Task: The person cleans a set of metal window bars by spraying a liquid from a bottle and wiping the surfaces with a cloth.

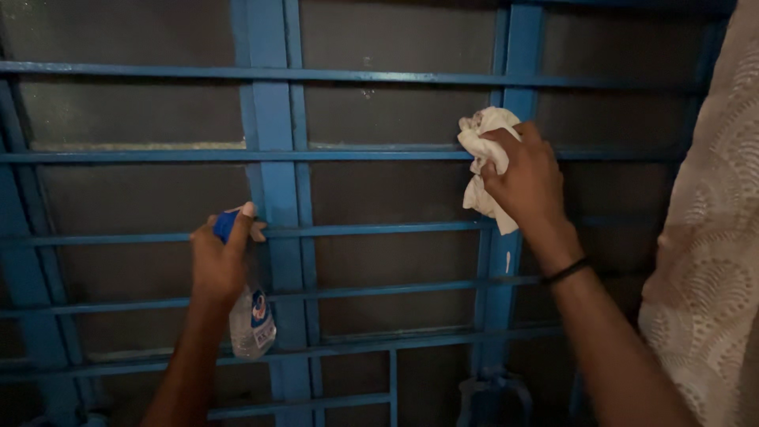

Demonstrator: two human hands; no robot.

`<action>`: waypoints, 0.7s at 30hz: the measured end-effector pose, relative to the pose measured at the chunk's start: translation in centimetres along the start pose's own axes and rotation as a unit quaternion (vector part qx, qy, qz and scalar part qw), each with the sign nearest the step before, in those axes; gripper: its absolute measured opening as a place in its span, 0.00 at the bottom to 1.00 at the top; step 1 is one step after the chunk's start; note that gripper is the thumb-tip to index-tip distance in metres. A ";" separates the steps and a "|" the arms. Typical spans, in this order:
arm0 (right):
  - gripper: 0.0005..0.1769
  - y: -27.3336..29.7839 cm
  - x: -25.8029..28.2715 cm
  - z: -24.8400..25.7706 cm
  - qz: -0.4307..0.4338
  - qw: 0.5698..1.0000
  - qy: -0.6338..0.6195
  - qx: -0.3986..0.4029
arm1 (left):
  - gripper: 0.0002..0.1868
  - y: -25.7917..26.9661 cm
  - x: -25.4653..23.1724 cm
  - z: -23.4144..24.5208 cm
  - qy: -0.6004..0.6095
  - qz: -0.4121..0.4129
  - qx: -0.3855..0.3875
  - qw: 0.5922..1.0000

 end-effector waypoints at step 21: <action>0.23 0.0 -0.8 -0.8 -0.042 0.998 -0.037 -0.036 | 0.23 0.3 -0.8 0.2 0.031 -0.067 -0.010 0.997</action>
Point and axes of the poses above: each hand's wrist, its own y-axis away from the middle knuckle, its own z-axis out of the back of the hand, x = y × z, the point moved 3 cm from there along -y, towards the middle knuckle, and after that the axes turned 12 degrees about -y, right-handed, at the moved point
